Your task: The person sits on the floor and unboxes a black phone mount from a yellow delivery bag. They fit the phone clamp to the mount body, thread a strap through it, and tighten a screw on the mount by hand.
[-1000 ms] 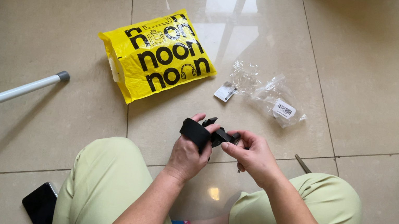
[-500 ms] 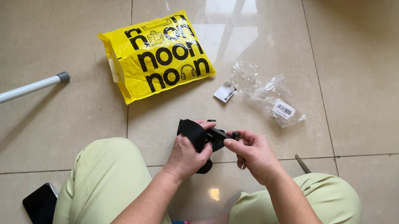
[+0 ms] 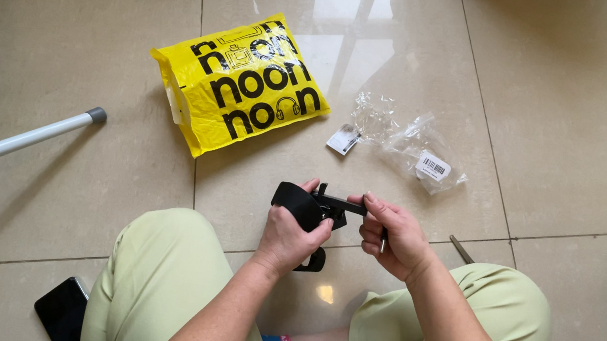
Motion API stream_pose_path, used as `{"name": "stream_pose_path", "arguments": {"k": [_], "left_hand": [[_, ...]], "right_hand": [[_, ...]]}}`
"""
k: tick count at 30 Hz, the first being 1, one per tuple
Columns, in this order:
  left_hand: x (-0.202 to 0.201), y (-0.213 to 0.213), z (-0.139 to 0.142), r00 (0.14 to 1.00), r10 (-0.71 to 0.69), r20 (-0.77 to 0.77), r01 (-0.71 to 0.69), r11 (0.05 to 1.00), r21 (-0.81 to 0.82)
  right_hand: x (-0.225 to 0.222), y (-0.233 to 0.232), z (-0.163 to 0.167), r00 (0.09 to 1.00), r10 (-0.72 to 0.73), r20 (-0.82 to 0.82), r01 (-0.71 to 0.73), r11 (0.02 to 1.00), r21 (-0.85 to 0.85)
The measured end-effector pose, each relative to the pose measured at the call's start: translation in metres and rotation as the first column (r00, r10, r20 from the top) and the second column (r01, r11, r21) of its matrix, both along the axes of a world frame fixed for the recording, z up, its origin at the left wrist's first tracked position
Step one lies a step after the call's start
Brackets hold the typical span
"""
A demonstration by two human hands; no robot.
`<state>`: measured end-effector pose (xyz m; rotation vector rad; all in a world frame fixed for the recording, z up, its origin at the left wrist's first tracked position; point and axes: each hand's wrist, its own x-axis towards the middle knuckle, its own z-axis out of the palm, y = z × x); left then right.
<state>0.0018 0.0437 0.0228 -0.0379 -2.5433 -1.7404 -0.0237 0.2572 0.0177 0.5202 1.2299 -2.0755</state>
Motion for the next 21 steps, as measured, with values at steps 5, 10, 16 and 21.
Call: {"name": "stream_pose_path", "arguments": {"k": [5, 10, 16, 21], "left_hand": [[-0.001, -0.001, -0.004, 0.994, 0.004, 0.113, -0.010, 0.999, 0.054], [-0.005, -0.003, -0.023, 0.880, -0.098, 0.464, -0.121, 0.900, 0.419], [-0.013, -0.006, -0.050, 0.783, -0.204, 0.588, -0.318, 0.681, 0.660], [-0.012, -0.007, -0.051, 0.792, -0.194, 0.579, -0.313, 0.686, 0.657]], "right_hand": [[-0.005, -0.002, -0.002, 1.000, -0.008, 0.017, 0.006, 0.995, 0.095], [-0.008, -0.005, -0.004, 0.996, -0.050, 0.072, 0.035, 0.980, 0.198], [-0.003, -0.006, -0.019, 0.997, -0.078, 0.008, 0.075, 0.982, 0.171], [0.006, -0.008, -0.037, 0.985, -0.056, -0.160, 0.083, 0.983, 0.162]]}}
